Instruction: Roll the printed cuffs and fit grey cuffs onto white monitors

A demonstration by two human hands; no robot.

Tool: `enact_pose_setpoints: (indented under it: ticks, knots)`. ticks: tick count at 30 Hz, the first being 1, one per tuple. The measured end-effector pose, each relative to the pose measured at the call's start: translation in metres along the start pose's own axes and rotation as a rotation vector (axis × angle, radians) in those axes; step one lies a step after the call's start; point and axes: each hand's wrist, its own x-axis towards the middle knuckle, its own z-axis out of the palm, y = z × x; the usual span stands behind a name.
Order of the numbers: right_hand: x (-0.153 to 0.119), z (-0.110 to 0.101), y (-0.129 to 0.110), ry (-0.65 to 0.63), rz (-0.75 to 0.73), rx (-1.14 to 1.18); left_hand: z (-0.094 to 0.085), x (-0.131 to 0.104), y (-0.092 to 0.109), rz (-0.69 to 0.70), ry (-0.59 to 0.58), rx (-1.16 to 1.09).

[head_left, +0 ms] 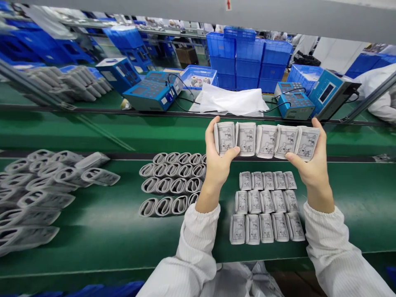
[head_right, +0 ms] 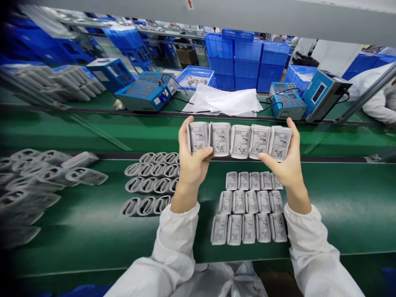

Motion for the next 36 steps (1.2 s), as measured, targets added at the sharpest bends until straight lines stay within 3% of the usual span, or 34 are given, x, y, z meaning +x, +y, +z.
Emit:
enact_pose_setpoints:
  ticks: [36]
  knots:
    - [-0.001,0.003,-0.004,-0.008,0.017,0.014,-0.002,0.000,0.006,0.021,-0.006,0.037]
